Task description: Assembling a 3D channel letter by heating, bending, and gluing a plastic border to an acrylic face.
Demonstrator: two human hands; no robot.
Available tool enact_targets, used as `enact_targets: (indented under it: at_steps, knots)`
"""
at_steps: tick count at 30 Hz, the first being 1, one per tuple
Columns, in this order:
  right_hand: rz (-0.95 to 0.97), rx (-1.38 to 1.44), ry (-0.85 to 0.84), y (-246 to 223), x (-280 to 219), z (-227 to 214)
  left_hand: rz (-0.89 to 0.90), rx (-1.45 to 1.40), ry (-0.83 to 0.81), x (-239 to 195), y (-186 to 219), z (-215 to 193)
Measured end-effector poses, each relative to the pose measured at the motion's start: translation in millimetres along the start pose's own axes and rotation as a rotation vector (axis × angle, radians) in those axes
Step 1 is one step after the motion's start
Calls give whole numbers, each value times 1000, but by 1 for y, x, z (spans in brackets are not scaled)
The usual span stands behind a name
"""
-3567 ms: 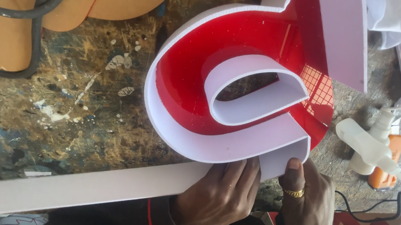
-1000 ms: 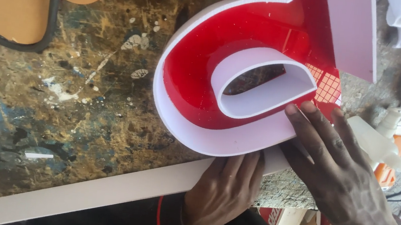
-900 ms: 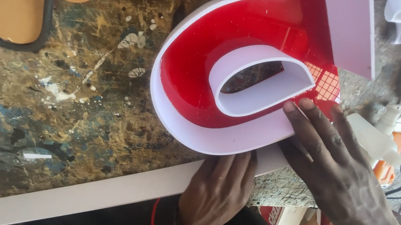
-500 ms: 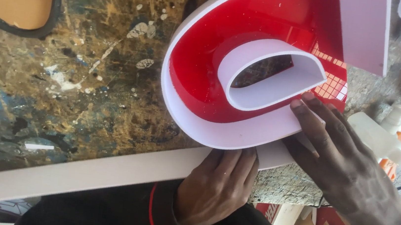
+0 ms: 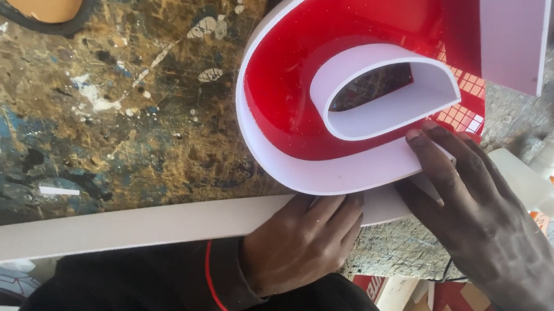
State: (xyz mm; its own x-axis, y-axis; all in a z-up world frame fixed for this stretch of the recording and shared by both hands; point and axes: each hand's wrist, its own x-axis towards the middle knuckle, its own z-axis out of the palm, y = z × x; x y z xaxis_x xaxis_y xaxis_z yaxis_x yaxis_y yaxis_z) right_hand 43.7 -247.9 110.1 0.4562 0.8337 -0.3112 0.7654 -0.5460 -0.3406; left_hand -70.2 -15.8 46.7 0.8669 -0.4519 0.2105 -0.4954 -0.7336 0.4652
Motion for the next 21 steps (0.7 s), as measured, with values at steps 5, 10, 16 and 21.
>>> enact_targets:
  at_steps: [5,10,16,21]
  knots:
    - [5,-20,-38,1,1,-2,-29,-2,13,3,2,-3]
    - [15,-42,-55,2,-2,-1,-98,6,2,-2,20,3]
    - [-57,-122,55,9,-5,10,-94,58,20,-4,23,5]
    - [-60,-140,36,6,-4,4,-53,101,8,-2,18,3]
